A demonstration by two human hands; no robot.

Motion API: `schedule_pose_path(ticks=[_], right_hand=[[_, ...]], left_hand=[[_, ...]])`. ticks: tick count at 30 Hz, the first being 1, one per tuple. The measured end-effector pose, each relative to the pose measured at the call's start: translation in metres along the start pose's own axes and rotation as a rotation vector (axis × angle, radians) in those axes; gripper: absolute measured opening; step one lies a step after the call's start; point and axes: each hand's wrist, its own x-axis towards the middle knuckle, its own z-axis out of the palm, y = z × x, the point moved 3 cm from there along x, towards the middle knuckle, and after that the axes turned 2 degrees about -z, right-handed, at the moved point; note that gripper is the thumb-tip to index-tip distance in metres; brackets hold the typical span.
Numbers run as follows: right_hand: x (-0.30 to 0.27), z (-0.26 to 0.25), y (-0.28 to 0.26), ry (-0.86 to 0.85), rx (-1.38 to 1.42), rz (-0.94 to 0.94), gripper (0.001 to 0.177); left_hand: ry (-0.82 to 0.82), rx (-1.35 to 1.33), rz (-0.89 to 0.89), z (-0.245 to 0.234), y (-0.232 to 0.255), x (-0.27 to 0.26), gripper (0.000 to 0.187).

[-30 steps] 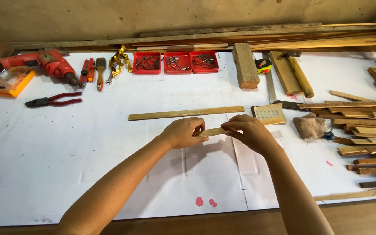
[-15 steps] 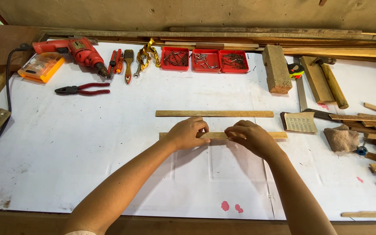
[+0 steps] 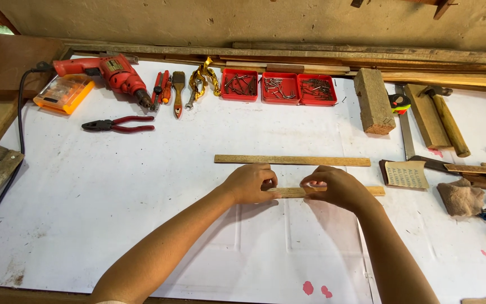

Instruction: The person is sanding thin wooden strips using a piece of sandpaper.

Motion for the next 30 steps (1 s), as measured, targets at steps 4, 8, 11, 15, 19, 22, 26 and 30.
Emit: schedule_pose_path(ticks=[4,8,11,15,19,22,26,30], right_hand=[[0.016,-0.011,-0.009,0.009,0.021,0.092,0.028],[0.036,-0.017,-0.01,0.137,-0.024,-0.039,0.03],[0.053,-0.01,0.003,0.221,-0.089,-0.151,0.033],[0.059,-0.011,0.008,0.183,-0.125,-0.164,0.024],[0.051,-0.011,0.01,0.262,-0.096,-0.178,0.018],[0.051,-0.009,0.014,0.294,-0.079,-0.217,0.018],[0.044,-0.003,0.022,0.332,-0.11,-0.272,0.018],[0.036,-0.004,0.019,0.313,-0.139,-0.274,0.016]], left_hand=[[0.148,0.008,0.079,0.0,-0.015,0.013,0.03],[0.364,0.143,0.19,-0.002,-0.02,0.027,0.025],[0.352,0.25,0.16,0.002,-0.025,0.041,0.032],[0.267,0.283,0.124,0.007,-0.023,0.051,0.028],[0.263,0.272,0.081,0.008,-0.02,0.055,0.023],[0.306,0.258,0.086,0.005,-0.019,0.053,0.018],[0.321,0.267,0.075,0.01,-0.01,0.046,0.015],[0.318,0.327,0.078,0.008,-0.003,0.042,0.011]])
